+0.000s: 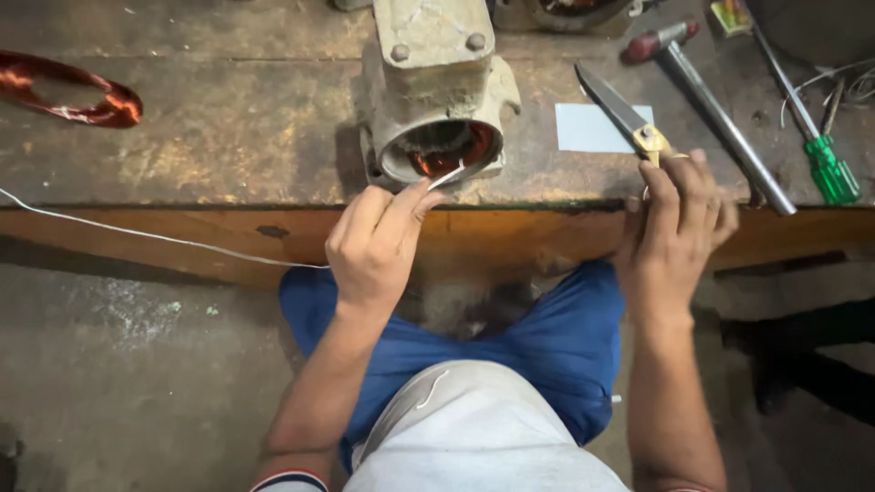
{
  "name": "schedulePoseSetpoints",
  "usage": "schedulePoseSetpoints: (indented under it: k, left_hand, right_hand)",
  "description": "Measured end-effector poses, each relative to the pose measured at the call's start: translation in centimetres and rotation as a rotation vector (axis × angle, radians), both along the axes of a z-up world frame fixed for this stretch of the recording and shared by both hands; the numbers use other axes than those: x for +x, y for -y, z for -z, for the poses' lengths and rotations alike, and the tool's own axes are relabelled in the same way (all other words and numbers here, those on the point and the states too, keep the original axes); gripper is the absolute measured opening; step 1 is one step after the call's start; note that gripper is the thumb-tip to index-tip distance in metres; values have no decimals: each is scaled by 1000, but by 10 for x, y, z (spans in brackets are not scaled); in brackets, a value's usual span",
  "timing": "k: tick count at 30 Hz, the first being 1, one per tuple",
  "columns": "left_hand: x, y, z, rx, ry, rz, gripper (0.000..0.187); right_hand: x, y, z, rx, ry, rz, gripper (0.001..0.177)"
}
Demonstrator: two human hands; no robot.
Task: The person winds copper wire into a motor housing, secures the coil with white string, and trims excess string with scissors. The person repeats this process for multiple coils, adjusting the housing and tools as needed.
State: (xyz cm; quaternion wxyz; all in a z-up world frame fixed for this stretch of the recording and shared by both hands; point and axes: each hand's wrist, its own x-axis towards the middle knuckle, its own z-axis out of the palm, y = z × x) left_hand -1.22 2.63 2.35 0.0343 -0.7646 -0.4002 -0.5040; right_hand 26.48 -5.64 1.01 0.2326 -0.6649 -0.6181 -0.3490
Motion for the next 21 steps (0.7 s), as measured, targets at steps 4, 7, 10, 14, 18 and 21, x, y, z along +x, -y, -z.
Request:
schedulePoseSetpoints:
  k: [4, 7, 10, 14, 18, 21]
  left_hand:
    - [2, 0, 3, -35, 29, 27, 17]
    - [5, 1, 5, -73, 55, 26, 15]
    - [6, 0, 4, -91, 55, 9, 14]
    - [3, 3, 5, -121, 65, 35, 14]
    - [5, 3, 2, -129, 83, 62, 12]
    - [4, 5, -1, -212, 181, 121, 11]
  right_hand:
    - [18, 19, 15, -136, -16, 40, 39]
    - [19, 41, 27, -53, -291, -126, 32]
    - [16, 57, 44, 74, -850, -212, 28]
    - [11, 69, 83, 38, -1929, -421, 17]
    - [10, 85, 111, 21, -1962, -639, 35]
    - [9, 89, 117, -201, -1758, -766, 43]
